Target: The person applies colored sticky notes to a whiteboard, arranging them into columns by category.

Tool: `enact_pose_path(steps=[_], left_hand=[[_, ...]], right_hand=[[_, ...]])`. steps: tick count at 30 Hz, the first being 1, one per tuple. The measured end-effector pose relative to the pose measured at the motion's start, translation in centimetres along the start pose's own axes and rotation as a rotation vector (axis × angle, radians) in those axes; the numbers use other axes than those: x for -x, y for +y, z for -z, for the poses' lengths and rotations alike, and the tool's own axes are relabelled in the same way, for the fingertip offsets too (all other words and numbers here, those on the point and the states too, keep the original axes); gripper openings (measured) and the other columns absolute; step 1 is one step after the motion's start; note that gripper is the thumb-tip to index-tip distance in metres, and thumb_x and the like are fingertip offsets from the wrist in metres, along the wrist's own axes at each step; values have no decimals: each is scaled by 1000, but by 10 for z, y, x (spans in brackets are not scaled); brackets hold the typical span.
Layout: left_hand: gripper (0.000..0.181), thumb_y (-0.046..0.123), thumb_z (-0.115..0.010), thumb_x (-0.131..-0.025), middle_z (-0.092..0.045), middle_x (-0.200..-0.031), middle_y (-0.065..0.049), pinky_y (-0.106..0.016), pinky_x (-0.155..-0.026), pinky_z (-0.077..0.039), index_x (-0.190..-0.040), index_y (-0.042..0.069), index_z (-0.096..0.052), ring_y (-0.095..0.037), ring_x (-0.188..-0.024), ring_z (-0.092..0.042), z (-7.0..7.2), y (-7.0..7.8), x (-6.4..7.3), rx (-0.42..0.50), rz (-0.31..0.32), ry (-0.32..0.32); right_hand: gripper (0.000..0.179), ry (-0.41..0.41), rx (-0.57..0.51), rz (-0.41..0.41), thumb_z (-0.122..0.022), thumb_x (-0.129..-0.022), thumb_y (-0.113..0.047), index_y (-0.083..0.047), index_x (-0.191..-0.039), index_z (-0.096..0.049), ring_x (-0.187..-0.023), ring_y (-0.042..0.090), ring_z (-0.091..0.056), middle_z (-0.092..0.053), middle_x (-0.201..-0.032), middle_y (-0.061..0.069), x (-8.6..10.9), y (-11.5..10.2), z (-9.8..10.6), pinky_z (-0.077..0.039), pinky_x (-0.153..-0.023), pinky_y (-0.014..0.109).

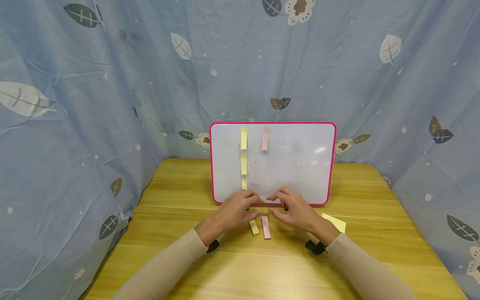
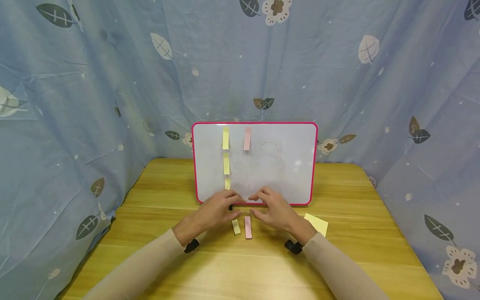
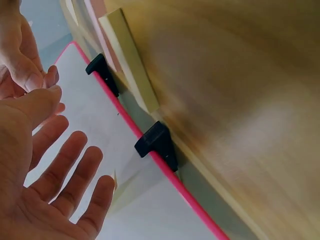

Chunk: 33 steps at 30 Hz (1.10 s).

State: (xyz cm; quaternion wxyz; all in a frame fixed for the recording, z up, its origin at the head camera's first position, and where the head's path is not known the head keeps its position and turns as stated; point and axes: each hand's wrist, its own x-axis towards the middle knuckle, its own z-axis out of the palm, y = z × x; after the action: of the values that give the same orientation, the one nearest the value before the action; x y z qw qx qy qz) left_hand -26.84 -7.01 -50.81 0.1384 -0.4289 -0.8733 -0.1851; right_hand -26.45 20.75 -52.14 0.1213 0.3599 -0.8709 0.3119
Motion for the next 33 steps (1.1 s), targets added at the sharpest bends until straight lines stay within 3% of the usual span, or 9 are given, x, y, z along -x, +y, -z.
enact_pose_path(steps=[6,13,21,33], left_hand=[[30,26,-92,-104,-82,-123,-5,-36,-96,-67,-129,9,-86,-22,-106,-79,-7,2,6,31,7,-57],[27,29,-90,-106,-82,-123,-1,-32,-97,-67,-128,14,-88,-17,-108,-78,-13,3,10,21,18,-133],[25,30,-89,-107,-82,-129,2,-30,-104,-66,-129,18,-88,-15,-119,-78,-17,6,14,11,58,-228],[22,35,-84,-110,-84,-130,6,-28,-96,-63,-129,24,-90,-17,-117,-74,-21,6,14,-53,32,-271]], right_hand=[[33,-54,-26,-13,-94,-100,-15,-11,-131,-84,-85,27,-68,-77,-121,12,6,-1,-3,-56,-74,25],[35,-134,-19,-55,-93,-102,-22,-12,-134,-83,-94,25,-70,-77,-127,10,10,-1,-6,-58,-81,27],[35,-190,-3,-64,-91,-102,-23,-11,-134,-81,-87,13,-60,-75,-128,9,13,-1,-9,-52,-77,24],[33,-237,9,-45,-93,-101,-26,-15,-131,-82,-104,19,-70,-76,-128,3,18,-4,-13,-60,-92,32]])
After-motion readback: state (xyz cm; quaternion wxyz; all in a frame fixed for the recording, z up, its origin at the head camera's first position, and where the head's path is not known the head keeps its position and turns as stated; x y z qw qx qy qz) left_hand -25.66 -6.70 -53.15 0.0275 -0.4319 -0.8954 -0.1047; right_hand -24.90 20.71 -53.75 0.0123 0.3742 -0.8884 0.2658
